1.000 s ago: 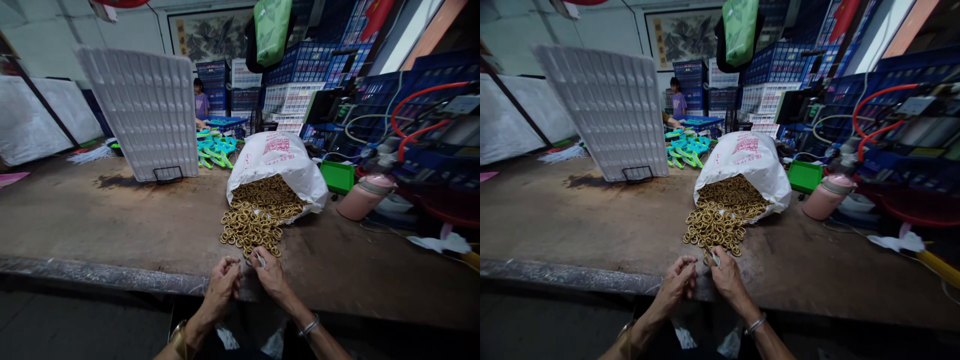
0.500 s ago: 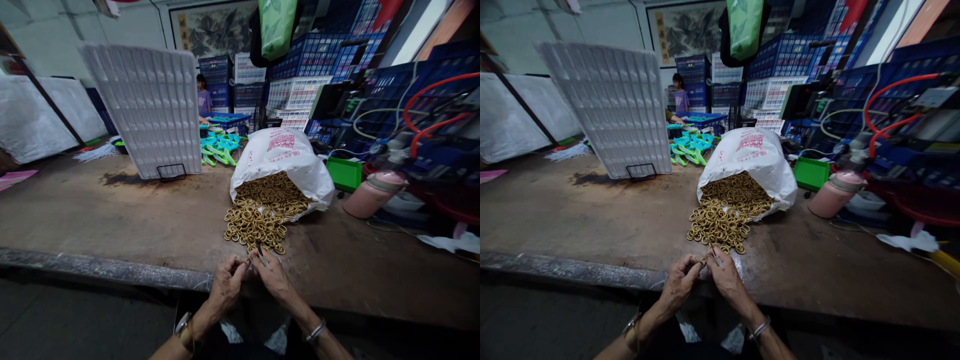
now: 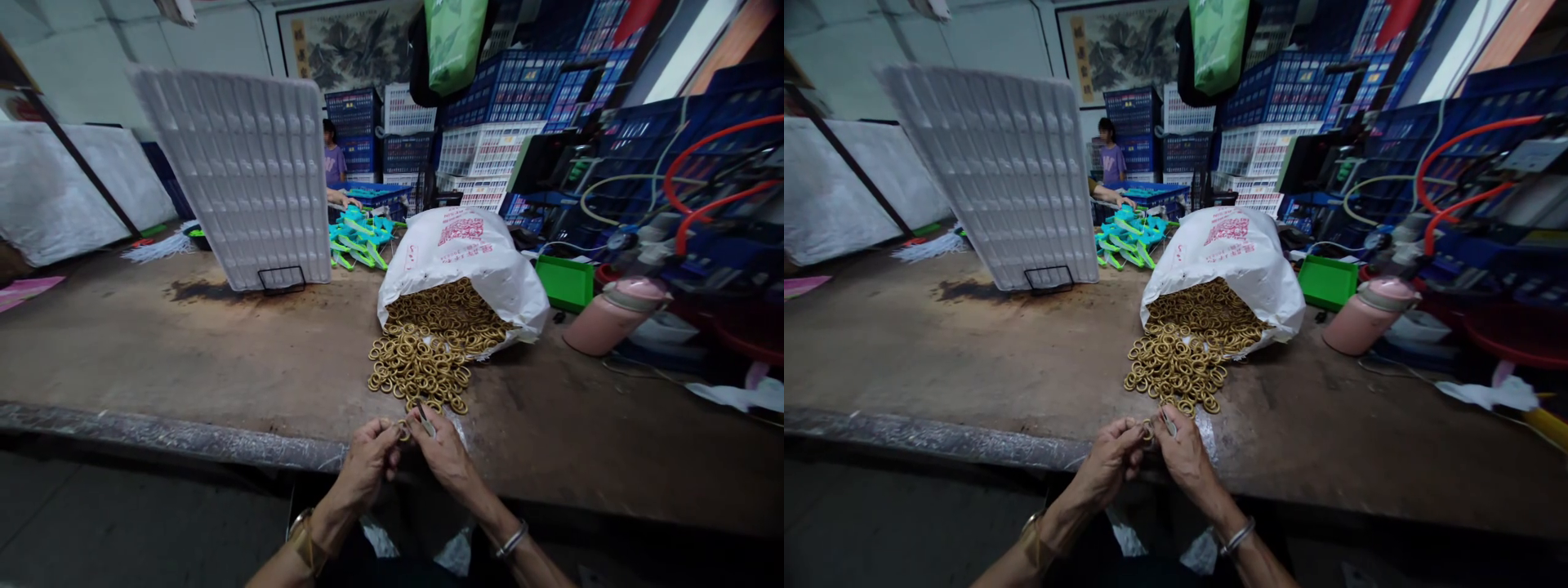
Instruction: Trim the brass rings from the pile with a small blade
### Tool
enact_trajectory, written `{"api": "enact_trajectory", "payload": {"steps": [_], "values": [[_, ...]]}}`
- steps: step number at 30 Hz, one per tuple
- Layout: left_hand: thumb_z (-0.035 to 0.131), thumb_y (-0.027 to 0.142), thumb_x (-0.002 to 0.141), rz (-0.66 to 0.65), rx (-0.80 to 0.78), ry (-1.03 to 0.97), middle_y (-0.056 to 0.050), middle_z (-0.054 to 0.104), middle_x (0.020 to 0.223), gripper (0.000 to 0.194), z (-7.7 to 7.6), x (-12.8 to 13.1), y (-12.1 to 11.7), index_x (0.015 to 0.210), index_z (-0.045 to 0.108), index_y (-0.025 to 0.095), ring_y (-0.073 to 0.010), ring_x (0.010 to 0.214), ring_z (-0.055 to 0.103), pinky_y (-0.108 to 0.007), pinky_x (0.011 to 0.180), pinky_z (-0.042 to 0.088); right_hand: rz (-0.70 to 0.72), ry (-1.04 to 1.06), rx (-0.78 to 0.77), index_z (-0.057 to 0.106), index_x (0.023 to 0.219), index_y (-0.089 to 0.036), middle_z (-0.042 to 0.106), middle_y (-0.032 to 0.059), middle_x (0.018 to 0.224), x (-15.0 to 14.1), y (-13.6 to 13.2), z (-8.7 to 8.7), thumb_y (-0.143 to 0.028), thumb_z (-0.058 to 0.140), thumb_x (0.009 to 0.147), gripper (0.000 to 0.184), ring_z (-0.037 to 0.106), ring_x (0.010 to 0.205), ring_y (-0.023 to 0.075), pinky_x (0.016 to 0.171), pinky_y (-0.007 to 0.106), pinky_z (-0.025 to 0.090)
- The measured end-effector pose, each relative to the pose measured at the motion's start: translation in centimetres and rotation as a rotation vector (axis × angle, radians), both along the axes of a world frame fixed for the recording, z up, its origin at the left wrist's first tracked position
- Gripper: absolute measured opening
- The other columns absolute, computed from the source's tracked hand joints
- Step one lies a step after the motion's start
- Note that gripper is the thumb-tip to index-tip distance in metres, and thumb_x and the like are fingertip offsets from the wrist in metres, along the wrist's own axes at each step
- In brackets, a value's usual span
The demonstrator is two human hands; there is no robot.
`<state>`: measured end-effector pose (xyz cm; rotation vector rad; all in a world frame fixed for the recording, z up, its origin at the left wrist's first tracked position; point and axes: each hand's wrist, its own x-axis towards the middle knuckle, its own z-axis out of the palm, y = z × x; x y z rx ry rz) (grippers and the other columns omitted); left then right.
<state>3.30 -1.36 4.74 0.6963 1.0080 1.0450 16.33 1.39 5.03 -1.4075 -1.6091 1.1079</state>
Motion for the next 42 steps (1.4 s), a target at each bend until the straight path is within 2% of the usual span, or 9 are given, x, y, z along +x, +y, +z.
{"api": "enact_trajectory", "payload": {"steps": [7,13,17,21,24,30,33,37,42], "values": [[0.069,0.034,0.057,0.054,-0.139,-0.128,0.008,0.047,0.055,0.037,0.8,-0.1,0.2,0.08,0.044,0.018,-0.0011,0.036,0.033,-0.014,0.036,0.017,0.102,-0.009,0.079,0.056,0.089,-0.017,0.061,0.0026,0.082,-0.2,-0.4,0.4,-0.032,0.047,0.073,0.023,0.056,0.076,0.0147,0.07,0.026,0.043],[0.068,0.032,0.058,0.077,-0.144,-0.185,0.008,0.047,0.056,0.036,0.7,-0.1,0.0,0.075,0.039,0.019,-0.0003,0.035,0.032,-0.013,0.034,0.017,0.147,0.015,0.019,0.057,0.085,-0.016,0.062,0.0025,0.073,-0.6,-0.5,0.4,-0.041,0.046,0.076,0.029,0.057,0.069,0.0148,0.065,0.026,0.043],[0.064,0.038,0.065,0.093,-0.063,-0.162,0.007,0.048,0.06,0.033,0.5,0.0,-0.3,0.078,0.042,0.018,-0.0008,0.037,0.033,-0.013,0.034,0.02,0.112,0.019,0.004,0.057,0.077,-0.016,0.062,0.0026,0.068,-0.6,-0.4,0.5,-0.043,0.046,0.076,0.029,0.056,0.067,0.0149,0.065,0.025,0.042],[0.059,0.043,0.069,0.058,0.047,-0.043,0.006,0.048,0.059,0.031,0.2,0.1,-0.5,0.078,0.046,0.016,-0.0012,0.036,0.033,-0.015,0.033,0.024,0.092,0.017,0.002,0.055,0.072,-0.017,0.06,0.0011,0.064,-0.5,-0.4,0.3,-0.044,0.045,0.076,0.03,0.055,0.063,0.0138,0.062,0.024,0.042],[0.06,0.044,0.069,0.022,0.056,0.009,0.006,0.047,0.056,0.031,0.0,0.0,-0.5,0.073,0.046,0.016,-0.0008,0.034,0.031,-0.016,0.034,0.022,0.083,0.009,-0.011,0.054,0.071,-0.017,0.059,0.0004,0.06,-0.6,-0.3,0.2,-0.044,0.044,0.076,0.029,0.053,0.06,0.0135,0.06,0.024,0.041],[0.059,0.045,0.069,-0.049,0.013,-0.095,0.006,0.046,0.058,0.032,0.1,-0.4,-0.7,0.074,0.046,0.016,-0.0005,0.036,0.031,-0.015,0.034,0.02,0.061,0.045,-0.056,0.054,0.074,-0.017,0.054,-0.0011,0.057,-0.6,-0.1,-0.3,-0.044,0.04,0.077,0.031,0.05,0.055,0.0127,0.055,0.023,0.039],[0.06,0.046,0.069,-0.019,0.019,-0.164,0.005,0.047,0.062,0.034,0.2,-0.4,-0.9,0.075,0.044,0.017,-0.0013,0.039,0.033,-0.014,0.035,0.022,0.036,-0.082,0.025,0.053,0.073,-0.018,0.052,-0.0014,0.057,-0.4,-0.3,-0.8,-0.04,0.036,0.079,0.029,0.047,0.054,0.012,0.053,0.022,0.036],[0.058,0.046,0.071,0.006,0.055,-0.175,0.004,0.048,0.064,0.033,0.3,-0.3,-0.8,0.076,0.043,0.017,-0.0017,0.04,0.035,-0.014,0.036,0.024,0.159,-0.31,0.177,0.052,0.072,-0.019,0.054,-0.0009,0.062,-0.3,-0.9,-1.0,-0.017,0.036,0.073,0.016,0.048,0.058,0.0119,0.055,0.021,0.032],[0.055,0.046,0.074,0.004,0.116,-0.095,0.008,0.042,0.051,0.031,-0.3,-0.3,-0.8,0.077,0.042,0.018,-0.0029,0.036,0.032,-0.016,0.036,0.025,0.209,-0.46,0.184,0.051,0.076,-0.02,0.055,-0.0009,0.062,-0.4,-1.3,-1.0,-0.005,0.034,0.059,0.029,0.05,0.058,0.0122,0.054,0.02,0.029]]}}
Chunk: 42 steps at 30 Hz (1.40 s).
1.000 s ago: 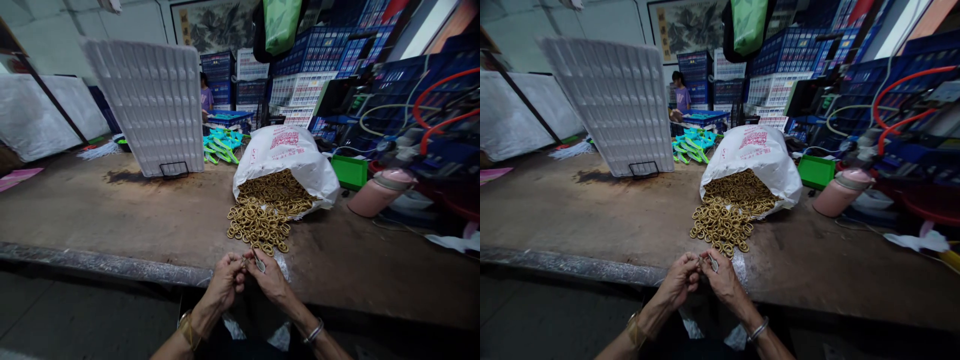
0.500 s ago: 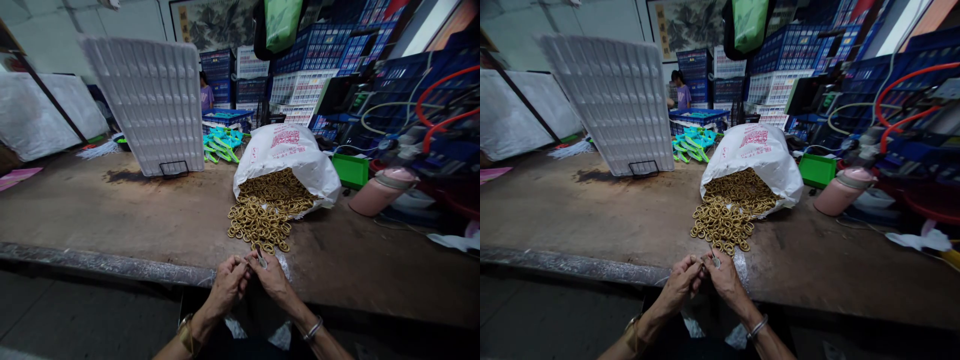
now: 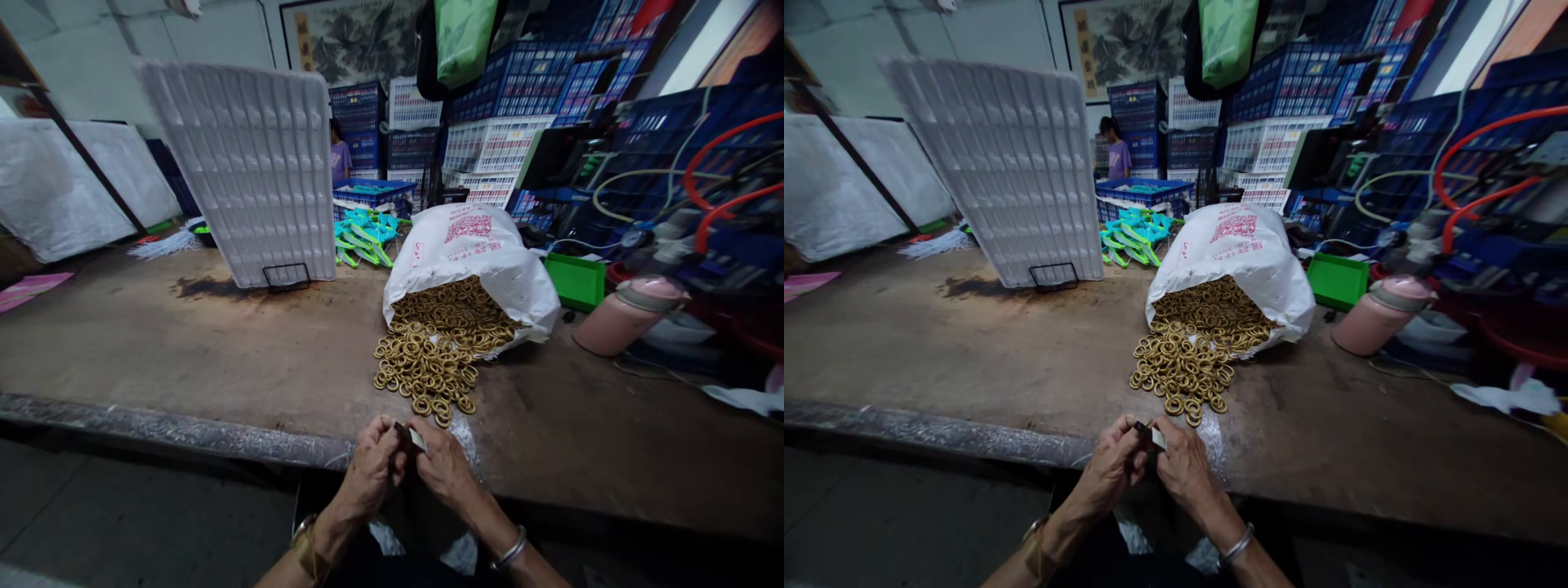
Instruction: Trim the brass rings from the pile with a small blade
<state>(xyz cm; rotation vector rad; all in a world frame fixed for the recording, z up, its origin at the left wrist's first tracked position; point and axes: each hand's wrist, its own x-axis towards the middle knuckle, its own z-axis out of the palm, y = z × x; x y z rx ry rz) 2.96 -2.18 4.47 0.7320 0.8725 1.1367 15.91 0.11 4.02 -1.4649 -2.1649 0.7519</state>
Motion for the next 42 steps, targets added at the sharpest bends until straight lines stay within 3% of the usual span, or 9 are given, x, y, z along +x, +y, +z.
{"api": "enact_trajectory", "payload": {"steps": [5,12,16,19,24,30,35,42], "values": [[0.052,0.047,0.076,0.01,0.028,0.084,0.008,0.042,0.049,0.031,0.0,-0.1,0.0,0.076,0.042,0.018,-0.0031,0.035,0.032,-0.016,0.036,0.026,-0.018,-0.045,0.024,0.052,0.082,-0.021,0.059,-0.0001,0.067,0.0,0.0,-0.1,-0.004,0.034,0.061,0.032,0.053,0.062,0.0127,0.055,0.02,0.029],[0.052,0.05,0.074,0.006,-0.005,0.145,0.009,0.038,0.044,0.034,1.8,0.0,-0.9,0.069,0.041,0.018,-0.0029,0.034,0.03,-0.016,0.035,0.024,-0.049,-0.158,0.022,0.05,0.08,-0.02,0.059,0.0004,0.065,0.1,0.1,-0.2,-0.007,0.037,0.065,0.024,0.052,0.059,0.0129,0.052,0.021,0.025],[0.054,0.044,0.075,-0.055,0.032,0.026,0.004,0.049,0.055,0.03,3.2,0.0,-2.1,0.07,0.044,0.017,-0.0028,0.035,0.035,-0.016,0.034,0.028,-0.201,-0.287,0.024,0.052,0.083,-0.019,0.057,0.0007,0.061,1.8,1.0,-0.5,-0.003,0.038,0.062,0.03,0.049,0.055,0.0127,0.05,0.023,0.022],[0.056,0.04,0.075,-0.067,-0.005,-0.126,0.001,0.053,0.064,0.026,3.8,0.0,-2.0,0.072,0.047,0.016,-0.0027,0.038,0.036,-0.016,0.034,0.03,-0.289,-0.273,0.095,0.052,0.086,-0.018,0.056,0.0006,0.062,2.9,1.8,-0.6,-0.003,0.038,0.065,0.029,0.049,0.056,0.0127,0.052,0.023,0.023],[0.059,0.033,0.073,0.015,-0.141,-0.218,-0.005,0.058,0.076,0.022,2.8,-0.1,-0.8,0.072,0.049,0.013,-0.0057,0.047,0.045,-0.016,0.037,0.032,-0.301,-0.26,0.122,0.052,0.091,-0.02,0.061,0.0015,0.069,2.5,2.6,0.0,-0.015,0.041,0.077,0.018,0.053,0.06,0.013,0.053,0.022,0.025],[0.058,0.028,0.072,0.026,-0.301,-0.352,-0.001,0.058,0.069,0.017,1.3,-1.2,-0.3,0.083,0.053,0.015,-0.0073,0.05,0.049,-0.017,0.042,0.035,-0.306,-0.399,0.126,0.05,0.09,-0.022,0.064,0.0009,0.074,1.0,3.0,0.1,-0.016,0.045,0.078,0.015,0.057,0.061,0.013,0.051,0.024,0.02],[0.063,0.031,0.068,0.061,-0.407,-0.381,-0.003,0.057,0.067,0.024,0.7,-1.4,0.3,0.06,0.05,0.012,-0.0085,0.055,0.052,-0.018,0.045,0.038,-0.307,-0.388,0.148,0.051,0.087,-0.022,0.063,-0.0003,0.075,1.0,3.2,-0.2,-0.014,0.046,0.076,0.014,0.056,0.063,0.0122,0.051,0.024,0.021],[0.067,0.037,0.064,0.026,-0.326,-0.201,0.003,0.052,0.06,0.029,0.4,-0.3,0.7,0.07,0.049,0.015,-0.0064,0.048,0.049,-0.015,0.039,0.031,-0.311,-0.331,0.15,0.051,0.083,-0.019,0.06,0.0034,0.083,0.9,3.2,-0.2,-0.012,0.043,0.079,0.012,0.055,0.075,0.0139,0.058,0.024,0.028]]}}
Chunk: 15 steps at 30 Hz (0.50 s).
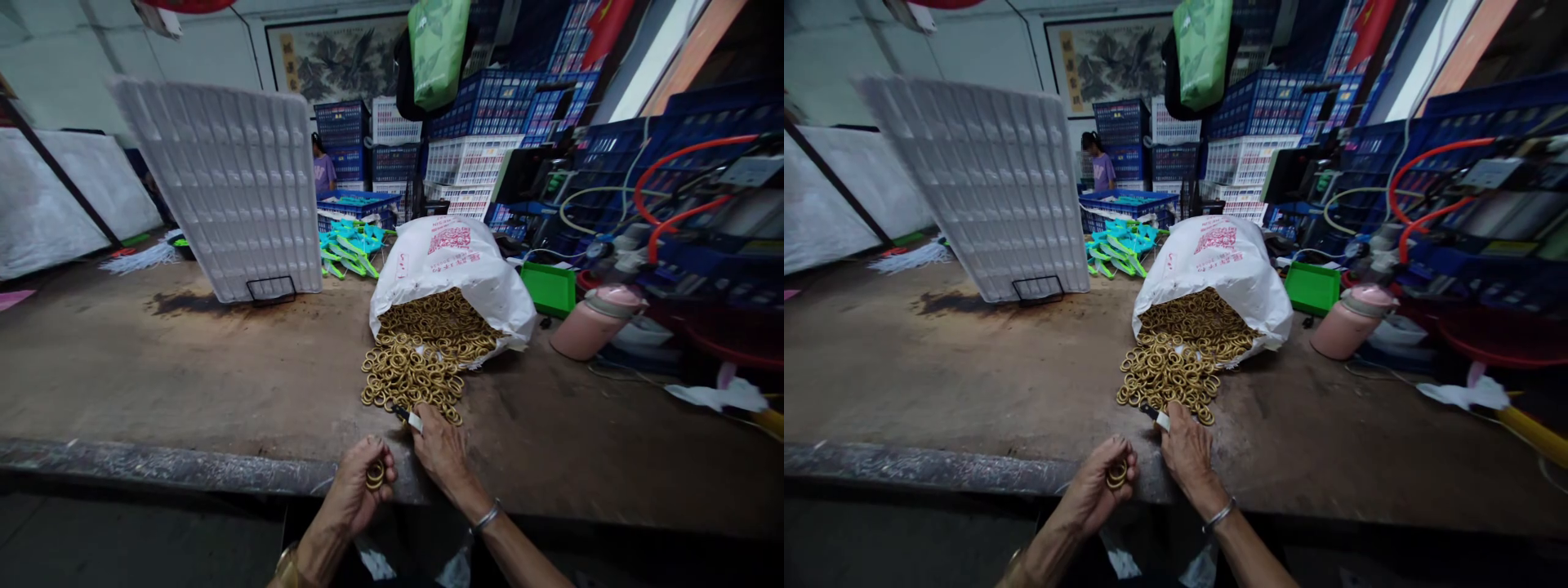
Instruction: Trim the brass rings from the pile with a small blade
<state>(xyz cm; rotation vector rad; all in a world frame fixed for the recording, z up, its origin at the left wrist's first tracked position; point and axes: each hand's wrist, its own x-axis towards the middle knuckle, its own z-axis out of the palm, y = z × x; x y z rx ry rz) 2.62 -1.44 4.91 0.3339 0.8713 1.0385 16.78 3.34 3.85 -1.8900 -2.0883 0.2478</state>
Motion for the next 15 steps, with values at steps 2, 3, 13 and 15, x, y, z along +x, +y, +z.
{"api": "enact_trajectory", "payload": {"steps": [2,3,13,15], "values": [[0.067,0.038,0.063,-0.028,0.034,0.055,0.005,0.049,0.057,0.031,0.0,0.1,0.2,0.072,0.047,0.016,-0.0047,0.044,0.044,-0.014,0.037,0.026,-0.009,-0.003,-0.014,0.051,0.085,-0.018,0.059,0.0042,0.085,0.0,-0.1,0.0,-0.013,0.042,0.08,0.012,0.054,0.076,0.0143,0.059,0.024,0.028],[0.067,0.039,0.063,-0.034,0.053,0.083,0.006,0.047,0.056,0.032,-0.1,0.2,0.3,0.072,0.047,0.016,-0.004,0.042,0.042,-0.014,0.036,0.024,-0.009,-0.005,-0.019,0.051,0.086,-0.019,0.059,0.0044,0.086,0.0,-0.2,0.0,-0.014,0.042,0.08,0.013,0.054,0.076,0.0143,0.059,0.024,0.028],[0.06,0.046,0.067,-0.051,0.201,0.333,0.008,0.042,0.051,0.034,-1.5,0.4,0.5,0.07,0.044,0.017,-0.0029,0.038,0.034,-0.015,0.035,0.022,0.008,-0.056,-0.042,0.054,0.083,-0.018,0.062,0.0032,0.081,0.3,-0.3,0.2,-0.012,0.044,0.076,0.013,0.056,0.073,0.0147,0.058,0.025,0.025],[0.058,0.046,0.068,-0.061,0.208,0.378,0.008,0.041,0.051,0.032,-1.5,0.4,0.6,0.07,0.044,0.017,-0.0028,0.038,0.034,-0.015,0.035,0.022,0.006,-0.058,-0.051,0.054,0.081,-0.018,0.062,0.0037,0.081,0.4,-0.2,0.2,-0.012,0.043,0.077,0.013,0.055,0.072,0.0145,0.057,0.025,0.025]]}}
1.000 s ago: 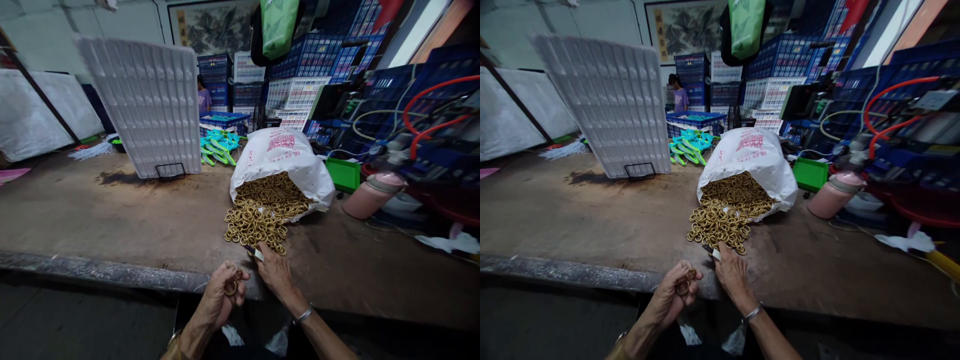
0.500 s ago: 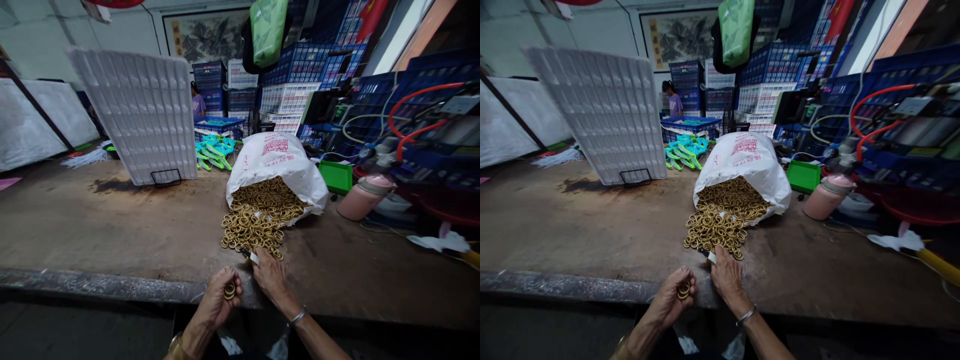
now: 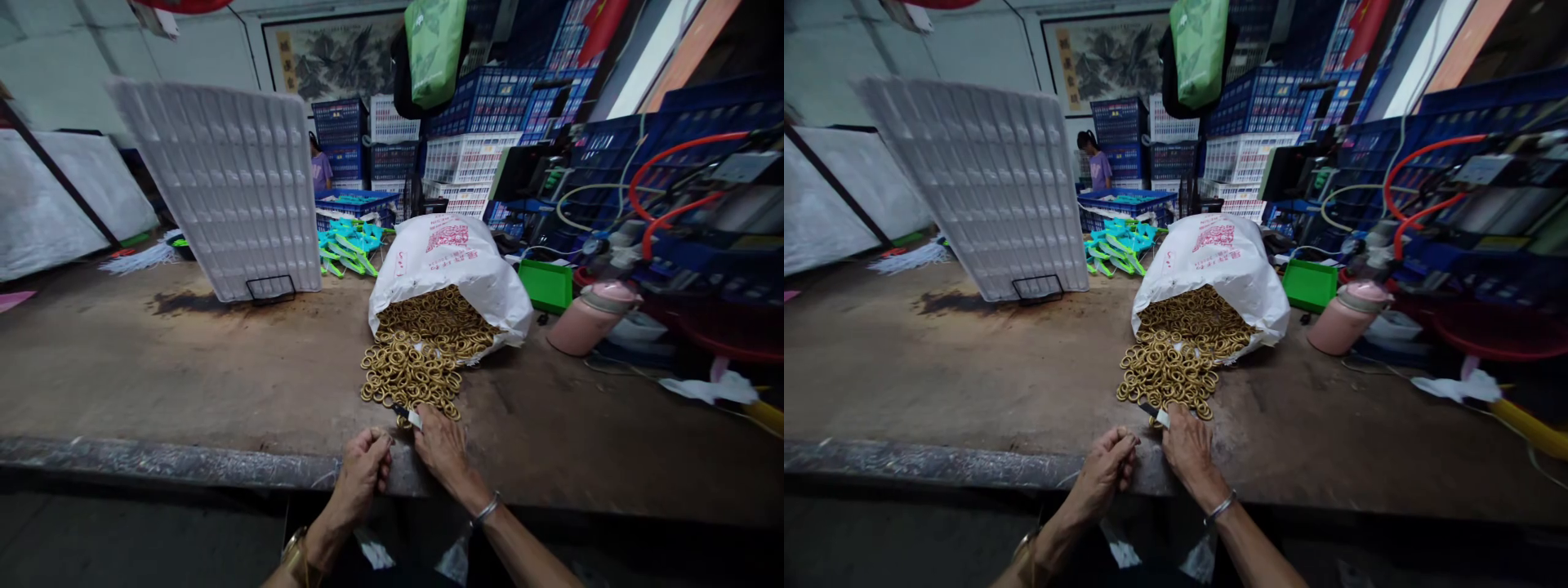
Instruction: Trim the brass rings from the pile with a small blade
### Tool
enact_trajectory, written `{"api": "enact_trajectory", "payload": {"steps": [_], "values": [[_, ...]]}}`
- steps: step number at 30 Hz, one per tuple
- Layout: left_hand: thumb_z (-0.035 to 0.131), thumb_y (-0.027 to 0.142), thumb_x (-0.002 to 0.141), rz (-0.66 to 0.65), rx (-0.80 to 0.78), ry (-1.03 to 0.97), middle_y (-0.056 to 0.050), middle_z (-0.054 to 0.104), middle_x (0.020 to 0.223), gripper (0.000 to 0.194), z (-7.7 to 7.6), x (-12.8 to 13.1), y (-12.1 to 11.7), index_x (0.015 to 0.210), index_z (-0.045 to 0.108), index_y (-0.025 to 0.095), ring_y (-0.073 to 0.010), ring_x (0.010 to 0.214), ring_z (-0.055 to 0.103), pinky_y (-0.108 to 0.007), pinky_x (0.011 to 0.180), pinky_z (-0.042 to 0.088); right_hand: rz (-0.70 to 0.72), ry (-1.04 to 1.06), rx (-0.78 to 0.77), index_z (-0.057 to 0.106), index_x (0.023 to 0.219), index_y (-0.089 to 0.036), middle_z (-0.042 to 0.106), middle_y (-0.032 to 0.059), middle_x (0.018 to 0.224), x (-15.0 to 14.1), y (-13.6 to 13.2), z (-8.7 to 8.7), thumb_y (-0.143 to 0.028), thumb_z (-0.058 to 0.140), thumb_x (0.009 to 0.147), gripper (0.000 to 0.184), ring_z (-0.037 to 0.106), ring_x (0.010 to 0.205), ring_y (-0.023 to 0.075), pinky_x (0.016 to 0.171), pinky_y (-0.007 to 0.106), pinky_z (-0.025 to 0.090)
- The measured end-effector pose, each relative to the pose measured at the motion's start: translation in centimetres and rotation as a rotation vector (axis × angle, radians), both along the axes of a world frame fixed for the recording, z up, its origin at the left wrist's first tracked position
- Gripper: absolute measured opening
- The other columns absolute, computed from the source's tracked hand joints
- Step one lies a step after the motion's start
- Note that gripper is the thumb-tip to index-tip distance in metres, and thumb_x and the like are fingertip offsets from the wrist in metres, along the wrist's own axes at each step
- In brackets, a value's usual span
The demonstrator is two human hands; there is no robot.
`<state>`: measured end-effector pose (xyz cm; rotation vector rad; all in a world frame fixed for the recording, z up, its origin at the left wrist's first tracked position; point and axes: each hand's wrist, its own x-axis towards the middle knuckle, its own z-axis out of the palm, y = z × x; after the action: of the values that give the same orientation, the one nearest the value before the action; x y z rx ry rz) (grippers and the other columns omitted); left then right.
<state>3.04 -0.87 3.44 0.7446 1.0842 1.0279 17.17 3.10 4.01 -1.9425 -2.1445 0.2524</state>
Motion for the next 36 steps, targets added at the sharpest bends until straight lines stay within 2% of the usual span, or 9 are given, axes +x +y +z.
{"api": "enact_trajectory", "payload": {"steps": [11,14,19,25,28,31,34,36], "values": [[0.06,0.045,0.066,0.054,0.008,0.037,0.008,0.042,0.05,0.032,0.4,-0.4,0.2,0.069,0.042,0.018,-0.0028,0.037,0.033,-0.014,0.034,0.023,0.06,0.144,0.007,0.051,0.09,-0.02,0.061,0.0014,0.081,-0.3,-0.3,-0.4,-0.02,0.044,0.079,0.013,0.055,0.073,0.0143,0.058,0.023,0.027],[0.06,0.044,0.066,0.054,0.007,0.019,0.009,0.042,0.05,0.032,0.3,-0.4,0.2,0.068,0.041,0.018,-0.0028,0.036,0.033,-0.014,0.033,0.023,0.117,0.11,0.021,0.05,0.092,-0.022,0.06,0.0011,0.088,-0.5,-0.4,-0.6,-0.016,0.044,0.077,0.017,0.055,0.077,0.0142,0.059,0.024,0.027],[0.059,0.046,0.067,0.037,0.018,0.047,0.009,0.041,0.048,0.033,0.0,-0.3,0.3,0.069,0.042,0.018,-0.0032,0.036,0.032,-0.014,0.033,0.024,0.114,0.04,-0.003,0.05,0.092,-0.022,0.057,0.0019,0.091,-0.5,-0.8,-0.8,-0.013,0.044,0.076,0.02,0.054,0.078,0.0145,0.059,0.024,0.027],[0.057,0.047,0.067,0.012,0.036,0.112,0.01,0.038,0.045,0.032,0.1,-0.3,0.4,0.067,0.043,0.019,-0.0037,0.033,0.029,-0.015,0.033,0.022,0.111,0.089,0.031,0.048,0.09,-0.02,0.056,0.0027,0.088,-0.4,-0.8,-1.1,-0.009,0.042,0.072,0.021,0.052,0.075,0.0132,0.06,0.023,0.027],[0.057,0.039,0.069,0.035,0.138,0.188,0.008,0.041,0.047,0.022,0.7,-0.1,0.2,0.069,0.05,0.018,-0.0049,0.037,0.032,-0.017,0.038,0.027,0.066,0.243,-0.036,0.048,0.079,-0.019,0.054,-0.0007,0.071,-0.4,-0.2,-0.8,-0.012,0.04,0.074,0.012,0.048,0.064,0.0114,0.056,0.022,0.027],[0.057,0.028,0.07,0.051,0.331,0.246,0.001,0.058,0.066,0.015,1.2,0.0,0.0,0.08,0.06,0.018,-0.0106,0.057,0.05,-0.021,0.058,0.04,0.069,0.522,-0.158,0.045,0.066,-0.019,0.048,-0.0039,0.06,-0.6,0.2,-0.1,-0.019,0.041,0.074,0.009,0.044,0.059,0.0101,0.054,0.02,0.029],[0.056,0.025,0.072,-0.009,0.448,0.258,-0.005,0.063,0.088,0.021,1.1,0.0,-0.1,0.091,0.063,0.019,-0.0174,0.081,0.056,-0.026,0.078,0.04,0.047,0.833,-0.311,0.044,0.064,-0.019,0.044,-0.0058,0.057,-1.0,-0.3,0.8,-0.026,0.044,0.07,0.009,0.041,0.057,0.009,0.053,0.019,0.031],[0.054,0.025,0.074,-0.053,0.476,0.276,-0.006,0.064,0.09,0.021,0.7,-0.1,-0.2,0.092,0.064,0.019,-0.0186,0.084,0.056,-0.028,0.08,0.039,0.0,0.991,-0.442,0.044,0.066,-0.02,0.041,-0.0076,0.054,-1.1,-0.8,1.3,-0.03,0.046,0.068,0.011,0.036,0.049,0.0073,0.047,0.018,0.028]]}}
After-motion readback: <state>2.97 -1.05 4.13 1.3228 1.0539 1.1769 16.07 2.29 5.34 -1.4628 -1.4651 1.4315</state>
